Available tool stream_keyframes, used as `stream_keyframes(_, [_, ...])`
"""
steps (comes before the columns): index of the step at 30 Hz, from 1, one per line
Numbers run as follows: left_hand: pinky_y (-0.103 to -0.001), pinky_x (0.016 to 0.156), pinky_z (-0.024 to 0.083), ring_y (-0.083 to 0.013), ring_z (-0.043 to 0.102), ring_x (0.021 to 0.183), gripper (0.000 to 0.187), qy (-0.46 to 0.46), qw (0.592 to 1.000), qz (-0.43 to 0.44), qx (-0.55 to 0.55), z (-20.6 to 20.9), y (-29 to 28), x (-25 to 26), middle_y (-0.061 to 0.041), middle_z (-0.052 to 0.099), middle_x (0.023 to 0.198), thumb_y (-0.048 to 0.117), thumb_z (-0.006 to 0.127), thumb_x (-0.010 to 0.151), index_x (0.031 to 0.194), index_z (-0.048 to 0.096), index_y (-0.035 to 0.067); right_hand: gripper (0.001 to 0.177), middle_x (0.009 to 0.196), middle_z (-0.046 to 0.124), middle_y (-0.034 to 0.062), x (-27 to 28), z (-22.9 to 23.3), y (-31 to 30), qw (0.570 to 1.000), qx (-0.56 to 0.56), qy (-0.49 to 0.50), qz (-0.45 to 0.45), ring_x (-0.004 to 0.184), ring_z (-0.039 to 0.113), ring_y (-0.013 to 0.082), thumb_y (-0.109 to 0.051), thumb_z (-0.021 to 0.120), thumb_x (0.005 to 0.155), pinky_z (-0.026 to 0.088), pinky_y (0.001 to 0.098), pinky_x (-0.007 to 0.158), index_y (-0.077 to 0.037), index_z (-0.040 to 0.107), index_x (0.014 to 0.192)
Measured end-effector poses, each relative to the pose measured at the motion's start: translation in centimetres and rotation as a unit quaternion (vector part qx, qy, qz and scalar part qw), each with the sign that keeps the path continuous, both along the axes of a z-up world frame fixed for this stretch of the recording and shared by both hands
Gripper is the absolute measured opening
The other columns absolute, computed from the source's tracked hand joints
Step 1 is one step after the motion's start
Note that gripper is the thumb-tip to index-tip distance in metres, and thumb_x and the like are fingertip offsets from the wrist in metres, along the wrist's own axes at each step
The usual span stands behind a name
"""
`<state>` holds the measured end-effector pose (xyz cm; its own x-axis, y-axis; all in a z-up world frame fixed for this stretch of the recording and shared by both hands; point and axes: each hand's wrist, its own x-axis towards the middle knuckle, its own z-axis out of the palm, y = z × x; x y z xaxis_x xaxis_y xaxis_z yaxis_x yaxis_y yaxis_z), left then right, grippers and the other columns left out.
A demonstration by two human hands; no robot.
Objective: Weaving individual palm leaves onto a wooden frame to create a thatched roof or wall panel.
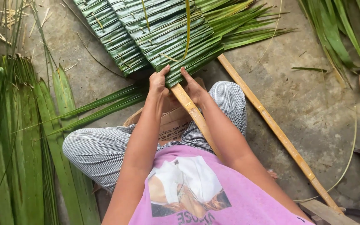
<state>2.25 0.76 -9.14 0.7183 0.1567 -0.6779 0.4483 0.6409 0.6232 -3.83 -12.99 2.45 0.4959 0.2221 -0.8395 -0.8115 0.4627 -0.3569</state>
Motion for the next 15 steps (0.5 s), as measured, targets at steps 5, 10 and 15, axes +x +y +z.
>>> stream_keyframes(5, [-0.053,0.064,0.064,-0.0367,0.077,0.073,0.031,-0.005,0.999,0.001,-0.034,1.5,0.4,-0.7,-0.024,0.073,0.083,0.006,0.091,0.075,0.096,0.072,-0.005,0.076,0.131,0.06,0.027,1.2,-0.7,1.0,0.939,0.054,-0.092,-0.325,0.123,0.06,0.0437,-0.024,0.095,0.076,0.049,0.0611,0.106,0.007,0.054,0.132])
stream_keyframes(10, [-0.054,0.066,0.064,-0.0376,0.077,0.075,0.032,-0.008,0.998,-0.014,-0.066,1.8,0.6,-1.0,-0.026,0.074,0.086,0.008,0.091,0.077,0.098,0.072,-0.006,0.129,0.17,-0.007,0.0254,3.1,-1.2,-1.5,0.931,-0.132,-0.16,-0.3,0.157,-0.014,0.0381,-0.052,0.096,0.075,-0.017,0.0589,0.124,0.001,0.017,0.161])
stream_keyframes(15, [-0.053,0.068,0.065,-0.0373,0.078,0.076,0.029,-0.017,0.996,-0.031,-0.088,0.8,0.8,-0.9,-0.024,0.075,0.087,0.008,0.09,0.079,0.098,0.073,-0.003,0.136,0.159,0.014,0.0374,5.6,-0.3,-4.1,0.869,-0.264,-0.197,-0.369,0.156,0.014,0.04,-0.032,0.107,0.065,0.007,0.0552,0.127,0.021,0.016,0.15])
